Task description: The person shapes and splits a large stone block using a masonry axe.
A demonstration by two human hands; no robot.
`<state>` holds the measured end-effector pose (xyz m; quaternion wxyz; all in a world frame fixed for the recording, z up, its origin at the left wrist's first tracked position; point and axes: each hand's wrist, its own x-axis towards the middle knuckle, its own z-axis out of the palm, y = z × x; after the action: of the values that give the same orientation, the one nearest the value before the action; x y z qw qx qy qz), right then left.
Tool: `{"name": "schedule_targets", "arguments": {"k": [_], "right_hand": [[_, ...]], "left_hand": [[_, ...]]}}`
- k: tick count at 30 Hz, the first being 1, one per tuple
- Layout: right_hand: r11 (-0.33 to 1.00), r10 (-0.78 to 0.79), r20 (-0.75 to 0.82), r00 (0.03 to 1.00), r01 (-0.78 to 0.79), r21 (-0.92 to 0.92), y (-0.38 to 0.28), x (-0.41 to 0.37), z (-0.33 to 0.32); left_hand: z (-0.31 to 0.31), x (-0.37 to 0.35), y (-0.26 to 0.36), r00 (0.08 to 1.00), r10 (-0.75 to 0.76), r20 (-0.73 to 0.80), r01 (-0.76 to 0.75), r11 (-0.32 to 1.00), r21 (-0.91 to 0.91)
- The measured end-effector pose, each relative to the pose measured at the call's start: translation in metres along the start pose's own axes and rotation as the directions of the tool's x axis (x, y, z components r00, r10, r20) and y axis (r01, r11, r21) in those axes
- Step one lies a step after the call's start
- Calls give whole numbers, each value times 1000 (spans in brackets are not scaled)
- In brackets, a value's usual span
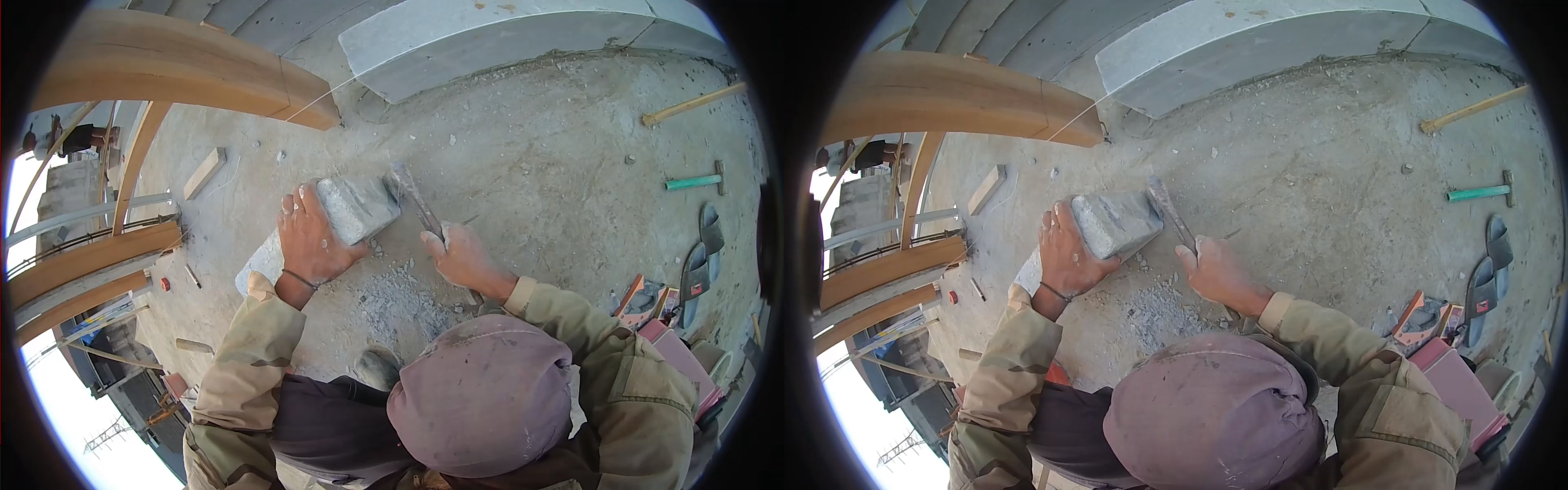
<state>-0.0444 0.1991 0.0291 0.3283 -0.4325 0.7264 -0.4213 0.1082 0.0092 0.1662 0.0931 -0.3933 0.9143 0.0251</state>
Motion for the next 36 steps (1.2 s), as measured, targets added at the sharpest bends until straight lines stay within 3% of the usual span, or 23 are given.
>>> {"name": "schedule_targets", "arguments": {"k": [1,3,4,6,7,9,13,16,19,22,24,28,31,34,36], "right_hand": [[1000,-4,-16,1000,4,-1,-8,12,-15],[943,229,109,967,-248,222,-23,6,-41],[935,252,122,960,-274,224,-28,-2,-38],[906,84,-59,995,-52,421,-43,-1,-35],[908,79,-72,994,-42,417,-38,4,-28],[952,196,128,972,-220,213,-14,12,-6],[962,87,107,990,-111,248,-49,4,-34],[960,50,-29,998,-40,276,-41,-7,-19],[985,77,-15,997,-74,158,-21,6,-6],[959,47,3,999,-46,278,-42,-18,-19],[931,121,26,992,-122,345,-40,-25,-17],[992,55,77,995,-63,112,-13,-5,-15],[971,56,108,993,-79,225,-38,-31,-28],[936,45,7,999,-45,349,-30,-47,-26],[992,122,170,978,-124,2,-9,-40,-13]], "left_hand": [[-3,7,1,1000,12,-11,-12,1000,3],[-6,1,3,999,2,34,-1,999,-39],[-3,-5,4,998,5,62,-2,999,-43],[-6,1,4,999,-1,39,3,999,-44],[-7,3,3,1000,8,28,-7,999,-44],[-2,3,-1,997,-13,72,15,1000,-26],[0,1,-1,996,-13,92,19,998,-60],[-4,3,2,997,-34,67,37,998,-51],[0,12,-1,999,-18,49,18,1000,-13],[2,-1,-1,995,-25,96,31,997,-67],[-2,0,1,1000,12,24,-11,1000,-23],[0,9,1,1000,3,8,-3,1000,4],[-4,2,2,999,-9,45,10,1000,-26],[-7,2,5,994,-57,98,59,998,-10],[-8,0,5,995,-52,82,53,999,-13]]}}
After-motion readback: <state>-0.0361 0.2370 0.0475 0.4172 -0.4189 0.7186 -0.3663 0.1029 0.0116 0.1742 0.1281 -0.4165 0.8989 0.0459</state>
